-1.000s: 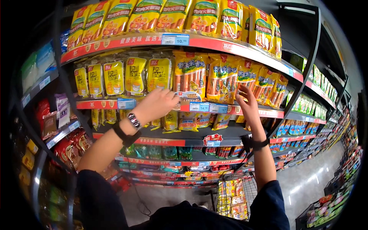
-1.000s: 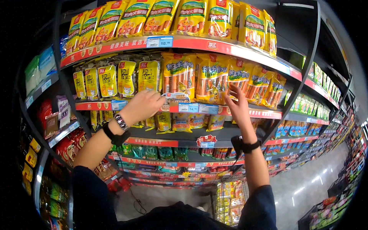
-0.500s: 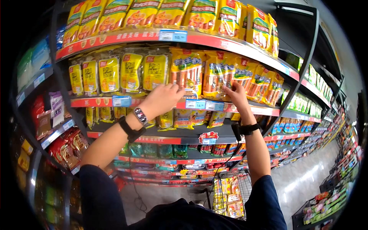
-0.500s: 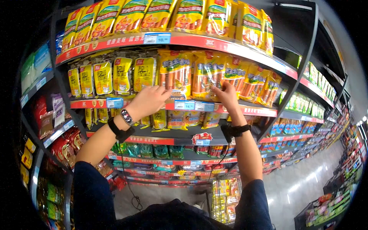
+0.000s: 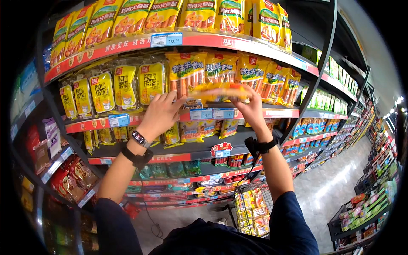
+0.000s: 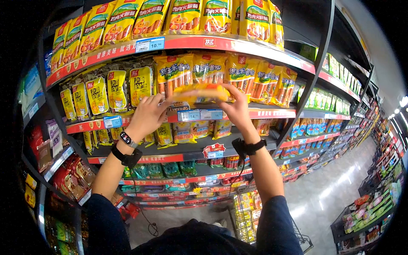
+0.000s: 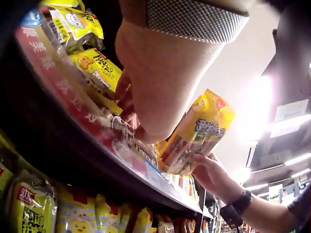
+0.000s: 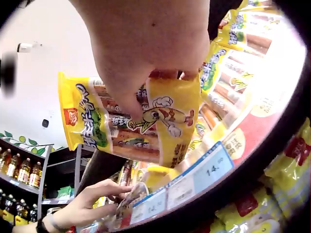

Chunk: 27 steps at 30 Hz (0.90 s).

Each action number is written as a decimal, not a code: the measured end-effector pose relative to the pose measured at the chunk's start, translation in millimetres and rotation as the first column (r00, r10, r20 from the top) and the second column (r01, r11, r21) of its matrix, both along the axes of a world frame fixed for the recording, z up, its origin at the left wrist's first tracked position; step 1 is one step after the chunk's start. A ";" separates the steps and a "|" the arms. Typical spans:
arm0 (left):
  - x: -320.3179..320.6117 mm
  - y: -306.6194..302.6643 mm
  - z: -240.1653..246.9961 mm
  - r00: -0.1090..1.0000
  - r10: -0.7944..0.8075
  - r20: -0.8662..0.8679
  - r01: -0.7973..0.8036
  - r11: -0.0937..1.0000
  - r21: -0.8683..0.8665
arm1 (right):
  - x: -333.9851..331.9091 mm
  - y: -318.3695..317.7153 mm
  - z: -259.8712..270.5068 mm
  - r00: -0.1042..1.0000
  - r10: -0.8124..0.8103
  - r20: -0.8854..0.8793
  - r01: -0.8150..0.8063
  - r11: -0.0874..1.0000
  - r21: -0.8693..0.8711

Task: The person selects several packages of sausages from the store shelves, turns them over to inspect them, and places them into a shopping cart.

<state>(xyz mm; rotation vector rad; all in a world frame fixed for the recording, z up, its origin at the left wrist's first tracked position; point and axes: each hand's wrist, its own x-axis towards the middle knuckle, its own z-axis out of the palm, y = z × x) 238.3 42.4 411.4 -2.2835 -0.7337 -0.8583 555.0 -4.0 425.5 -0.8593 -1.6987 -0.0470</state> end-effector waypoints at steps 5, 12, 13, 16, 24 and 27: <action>10.3 -43.6 -1.5 0.930 -0.220 0.295 0.287 0.936 -0.206 | -17.8 -39.9 -15.1 0.994 -0.051 -0.093 0.053 0.998 0.023; 56.8 -93.3 -76.8 0.610 -0.052 0.791 0.749 0.363 -0.554 | -60.6 -91.8 -92.6 0.814 0.225 -0.535 -0.502 0.735 -0.455; 61.5 -98.7 -82.3 0.489 0.007 0.873 0.852 0.211 -0.479 | -62.6 -95.5 -101.7 0.782 0.237 -0.577 -0.543 0.713 -0.443; 68.3 -88.8 -116.8 0.446 0.013 0.895 0.892 0.067 -0.446 | -54.3 -102.2 -128.5 0.703 0.162 -0.692 -0.611 0.636 -0.471; 93.9 -95.8 -160.0 0.456 0.215 0.864 0.889 -0.143 -0.434 | -39.9 -114.5 -163.1 0.648 -0.019 -0.762 -0.527 0.711 -0.465; 110.4 -97.7 -169.3 0.502 0.154 0.851 0.865 -0.114 -0.489 | -28.3 -111.8 -183.0 0.636 0.006 -0.772 -0.510 0.754 -0.414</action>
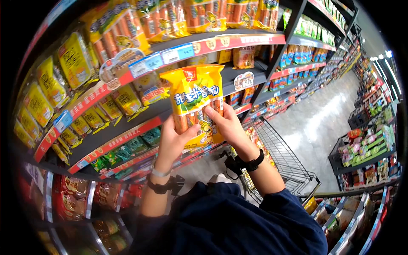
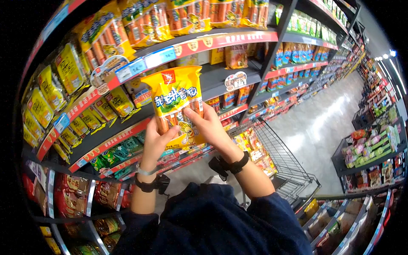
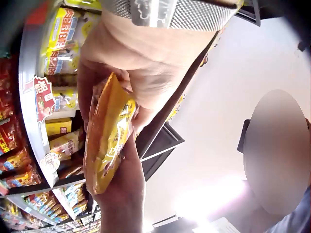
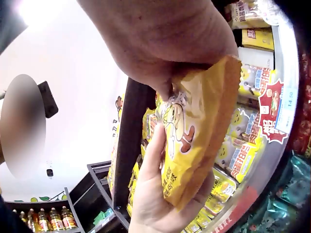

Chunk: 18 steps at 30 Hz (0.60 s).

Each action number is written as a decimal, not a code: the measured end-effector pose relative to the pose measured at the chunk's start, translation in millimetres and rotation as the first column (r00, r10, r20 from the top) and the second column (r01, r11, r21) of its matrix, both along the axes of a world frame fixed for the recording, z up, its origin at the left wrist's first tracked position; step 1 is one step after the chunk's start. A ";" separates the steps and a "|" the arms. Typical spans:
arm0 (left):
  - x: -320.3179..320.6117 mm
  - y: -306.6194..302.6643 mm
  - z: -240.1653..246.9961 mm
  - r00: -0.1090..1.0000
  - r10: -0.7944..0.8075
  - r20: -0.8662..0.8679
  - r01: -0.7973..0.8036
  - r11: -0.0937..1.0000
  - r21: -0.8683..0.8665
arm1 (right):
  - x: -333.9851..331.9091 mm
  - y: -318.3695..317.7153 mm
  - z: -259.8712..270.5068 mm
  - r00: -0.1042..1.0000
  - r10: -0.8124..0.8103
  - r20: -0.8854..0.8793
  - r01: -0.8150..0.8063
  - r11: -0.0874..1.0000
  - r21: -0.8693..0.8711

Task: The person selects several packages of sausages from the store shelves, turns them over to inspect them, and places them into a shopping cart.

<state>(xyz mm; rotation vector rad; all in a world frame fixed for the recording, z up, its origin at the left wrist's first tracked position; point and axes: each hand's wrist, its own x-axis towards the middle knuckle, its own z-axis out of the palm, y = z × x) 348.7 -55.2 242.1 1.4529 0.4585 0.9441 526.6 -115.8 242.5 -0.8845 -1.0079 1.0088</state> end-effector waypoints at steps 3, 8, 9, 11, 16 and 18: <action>17.6 0.4 -13.1 1.000 -0.003 -0.001 0.003 0.998 -0.058 | 13.8 -2.9 -11.4 1.000 -0.018 0.009 0.018 1.000 0.004; 50.6 -2.4 -29.2 0.994 -0.083 -0.066 0.078 0.994 -0.075 | 42.4 -20.6 -25.2 0.997 -0.079 -0.004 0.079 0.994 -0.081; 56.1 0.3 -40.3 0.987 -0.131 -0.090 0.121 0.987 -0.103 | 50.7 -24.5 -34.4 0.996 -0.085 -0.020 0.082 0.991 -0.106; 73.8 -4.7 -48.8 0.983 -0.155 -0.102 0.140 0.980 -0.142 | 65.1 -34.7 -47.7 0.991 -0.088 -0.099 0.075 0.989 -0.131; 121.3 -14.3 -66.9 0.969 -0.237 -0.076 0.209 0.941 -0.265 | 105.9 -66.6 -74.5 0.988 -0.132 -0.085 0.112 0.971 -0.210; 141.8 -19.2 -70.5 0.953 -0.285 -0.099 0.247 0.926 -0.286 | 121.3 -80.2 -73.0 0.967 -0.149 -0.206 0.099 0.967 -0.235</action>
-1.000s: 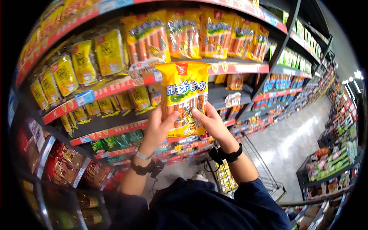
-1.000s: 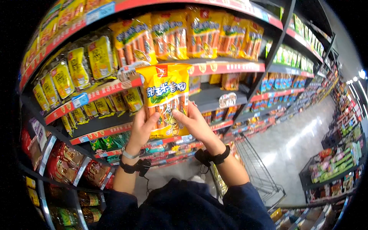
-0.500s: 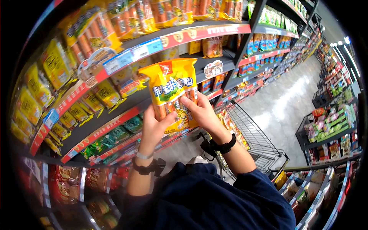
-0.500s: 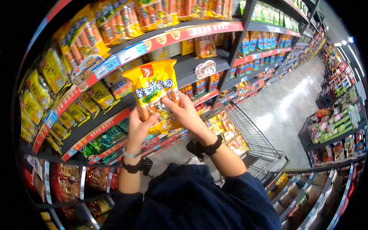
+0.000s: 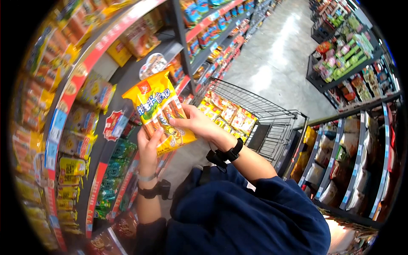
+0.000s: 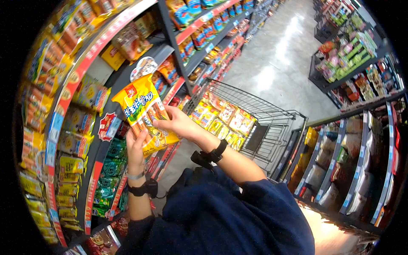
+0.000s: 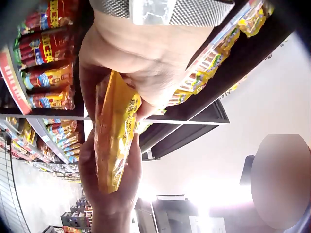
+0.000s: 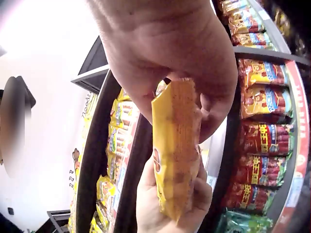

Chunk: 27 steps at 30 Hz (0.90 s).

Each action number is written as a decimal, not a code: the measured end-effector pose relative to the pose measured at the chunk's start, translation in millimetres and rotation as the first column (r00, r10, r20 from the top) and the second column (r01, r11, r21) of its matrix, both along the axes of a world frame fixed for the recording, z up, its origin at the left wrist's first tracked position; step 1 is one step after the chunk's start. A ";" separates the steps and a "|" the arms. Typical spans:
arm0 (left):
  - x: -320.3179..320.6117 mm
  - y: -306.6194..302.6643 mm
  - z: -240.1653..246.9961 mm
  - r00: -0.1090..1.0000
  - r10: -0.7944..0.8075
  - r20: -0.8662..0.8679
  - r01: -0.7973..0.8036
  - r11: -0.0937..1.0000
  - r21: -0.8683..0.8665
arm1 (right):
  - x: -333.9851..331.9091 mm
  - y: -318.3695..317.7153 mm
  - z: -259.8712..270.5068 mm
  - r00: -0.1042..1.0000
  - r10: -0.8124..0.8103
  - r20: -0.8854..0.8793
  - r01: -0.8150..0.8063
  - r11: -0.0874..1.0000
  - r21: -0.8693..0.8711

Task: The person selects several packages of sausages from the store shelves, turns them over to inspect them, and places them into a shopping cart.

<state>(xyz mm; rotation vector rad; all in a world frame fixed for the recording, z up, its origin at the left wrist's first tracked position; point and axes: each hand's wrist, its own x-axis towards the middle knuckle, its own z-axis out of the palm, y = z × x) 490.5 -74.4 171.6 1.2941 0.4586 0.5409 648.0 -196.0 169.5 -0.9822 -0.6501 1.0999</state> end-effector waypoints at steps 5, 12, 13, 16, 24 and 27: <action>50.8 -17.3 7.3 0.997 -0.073 0.005 0.072 0.997 0.035 | 34.6 -27.0 0.8 0.992 -0.116 -0.056 0.114 0.993 -0.042; 86.3 -45.4 50.4 0.996 -0.092 -0.020 0.094 0.980 0.174 | 64.2 -57.8 22.3 0.965 -0.147 -0.219 0.168 0.982 0.081; 91.0 -49.4 56.1 0.995 -0.095 -0.008 0.095 0.977 0.191 | 67.1 -60.0 24.4 0.968 -0.169 -0.187 0.187 0.979 0.080; 101.2 -57.2 64.8 0.996 -0.089 -0.022 0.092 0.972 0.217 | 77.0 -65.1 35.2 0.960 -0.186 -0.208 0.208 0.974 0.085; 135.7 -43.7 10.2 0.991 0.095 -0.092 -0.053 0.922 0.383 | 95.9 -47.3 -6.6 0.805 -0.470 0.361 0.477 0.875 0.076; 144.6 -48.1 -14.8 0.980 0.051 -0.190 0.048 0.874 0.483 | 95.6 -34.5 -48.0 0.789 -0.413 0.455 0.425 0.902 0.082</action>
